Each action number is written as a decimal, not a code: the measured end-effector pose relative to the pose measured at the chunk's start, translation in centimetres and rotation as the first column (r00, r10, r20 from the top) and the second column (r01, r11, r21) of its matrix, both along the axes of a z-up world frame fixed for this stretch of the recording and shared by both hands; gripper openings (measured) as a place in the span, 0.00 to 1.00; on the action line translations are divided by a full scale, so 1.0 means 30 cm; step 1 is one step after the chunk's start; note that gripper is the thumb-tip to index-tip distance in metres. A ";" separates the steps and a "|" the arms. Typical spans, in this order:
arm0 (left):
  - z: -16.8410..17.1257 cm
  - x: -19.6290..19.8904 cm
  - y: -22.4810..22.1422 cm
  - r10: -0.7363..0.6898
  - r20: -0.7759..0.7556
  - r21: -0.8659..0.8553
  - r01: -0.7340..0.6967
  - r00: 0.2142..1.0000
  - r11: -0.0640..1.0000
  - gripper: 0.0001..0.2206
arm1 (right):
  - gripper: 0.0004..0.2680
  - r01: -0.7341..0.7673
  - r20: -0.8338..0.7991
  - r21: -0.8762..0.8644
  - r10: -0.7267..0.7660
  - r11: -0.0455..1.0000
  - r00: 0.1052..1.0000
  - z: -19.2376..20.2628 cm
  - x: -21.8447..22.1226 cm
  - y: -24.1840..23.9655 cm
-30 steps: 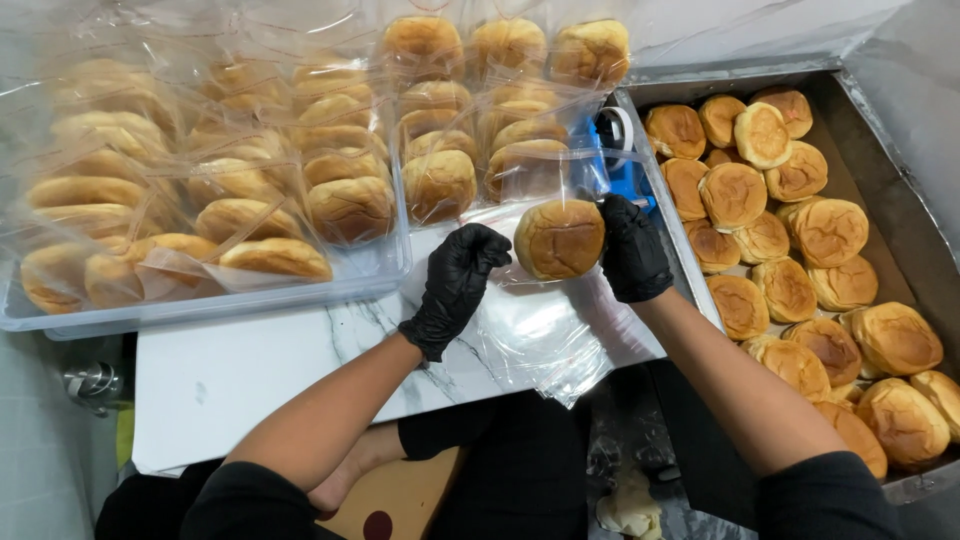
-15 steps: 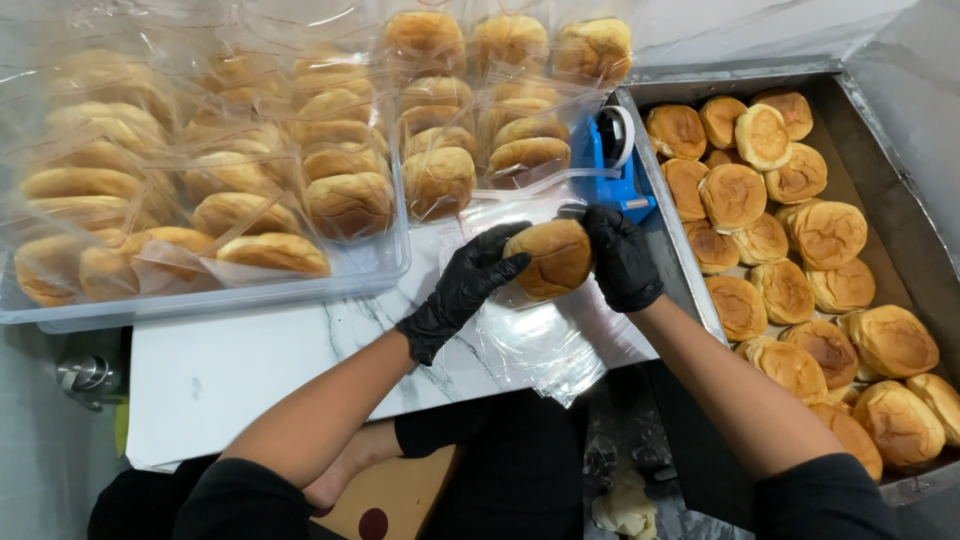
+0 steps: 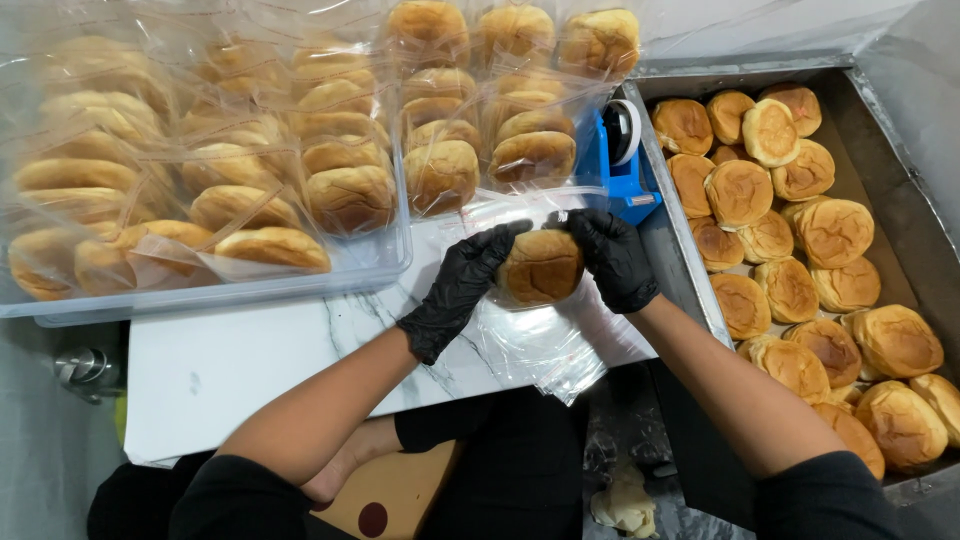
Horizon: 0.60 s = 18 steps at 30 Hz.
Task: Packing individual bread buns into plastic bags and sealing them with a tape dispenser.
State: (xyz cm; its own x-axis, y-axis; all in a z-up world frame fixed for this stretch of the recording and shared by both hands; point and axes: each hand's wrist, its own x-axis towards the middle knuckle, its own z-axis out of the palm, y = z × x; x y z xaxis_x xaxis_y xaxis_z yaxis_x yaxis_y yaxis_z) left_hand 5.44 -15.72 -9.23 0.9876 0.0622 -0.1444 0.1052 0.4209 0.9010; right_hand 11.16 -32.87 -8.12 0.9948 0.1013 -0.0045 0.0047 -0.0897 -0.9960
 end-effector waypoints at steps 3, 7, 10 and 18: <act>-0.014 0.004 0.002 0.029 0.032 -0.041 -0.028 0.999 0.999 0.16 | 0.08 0.027 0.018 0.001 -0.027 1.000 0.999 -0.029 0.018 -0.024; 0.012 0.004 0.001 0.060 0.000 -0.015 -0.060 0.998 0.998 0.15 | 0.09 0.031 0.020 -0.036 -0.030 0.999 0.999 0.023 -0.014 0.012; -0.028 0.027 -0.008 0.066 -0.013 0.045 -0.066 0.998 0.997 0.15 | 0.10 0.034 0.035 -0.059 -0.032 0.998 0.999 -0.013 0.006 -0.014; -0.092 0.038 -0.015 0.034 0.019 0.177 -0.037 0.999 0.984 0.14 | 0.12 0.020 0.045 -0.119 -0.015 0.993 0.999 0.016 -0.012 0.004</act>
